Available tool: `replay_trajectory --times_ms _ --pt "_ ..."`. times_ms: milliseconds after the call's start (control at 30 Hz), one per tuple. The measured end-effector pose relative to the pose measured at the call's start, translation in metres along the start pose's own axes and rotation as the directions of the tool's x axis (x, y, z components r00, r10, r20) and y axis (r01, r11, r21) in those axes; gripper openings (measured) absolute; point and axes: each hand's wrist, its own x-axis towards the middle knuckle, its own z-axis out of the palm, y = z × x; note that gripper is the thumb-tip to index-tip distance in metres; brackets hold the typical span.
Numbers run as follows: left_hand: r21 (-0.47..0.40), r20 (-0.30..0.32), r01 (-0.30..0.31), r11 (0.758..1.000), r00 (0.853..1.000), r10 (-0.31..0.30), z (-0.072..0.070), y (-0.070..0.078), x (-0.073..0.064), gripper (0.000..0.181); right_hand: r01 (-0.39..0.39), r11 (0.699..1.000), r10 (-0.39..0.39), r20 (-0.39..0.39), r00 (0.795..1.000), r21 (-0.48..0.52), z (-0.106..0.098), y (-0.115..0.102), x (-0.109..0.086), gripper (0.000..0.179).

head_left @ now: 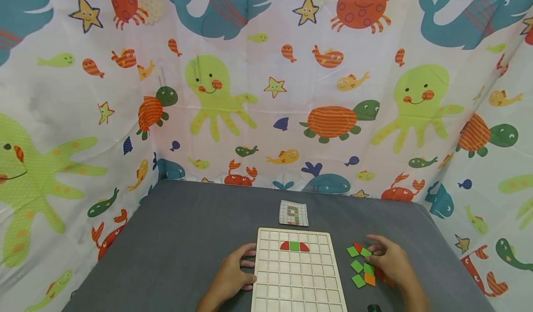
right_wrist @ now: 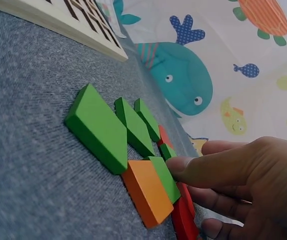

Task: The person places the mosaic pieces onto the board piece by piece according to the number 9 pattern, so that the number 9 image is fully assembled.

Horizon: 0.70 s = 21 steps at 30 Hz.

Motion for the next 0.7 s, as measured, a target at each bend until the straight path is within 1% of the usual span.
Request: replay_trajectory --times_ms 167,300,500,700 --pt "-0.003 -0.006 0.007 1.000 1.000 -0.007 0.001 -0.001 0.001 0.083 0.003 1.000 -0.002 -0.037 0.999 0.013 0.000 -0.002 -0.001 0.062" --pt "-0.008 -0.008 0.007 1.000 1.000 -0.007 0.000 -0.002 0.002 0.084 0.014 1.000 -0.014 -0.050 0.999 0.003 0.001 -0.010 -0.002 0.062" --pt "-0.009 -0.004 -0.006 1.000 1.000 0.006 0.000 -0.003 0.001 0.083 0.081 0.997 -0.081 -0.046 0.996 -0.010 0.011 -0.023 -0.003 0.062" --pt "-0.008 0.002 -0.012 1.000 1.000 0.012 0.000 -0.002 0.000 0.083 0.150 0.988 -0.150 -0.023 0.988 0.023 0.027 -0.033 0.000 0.060"
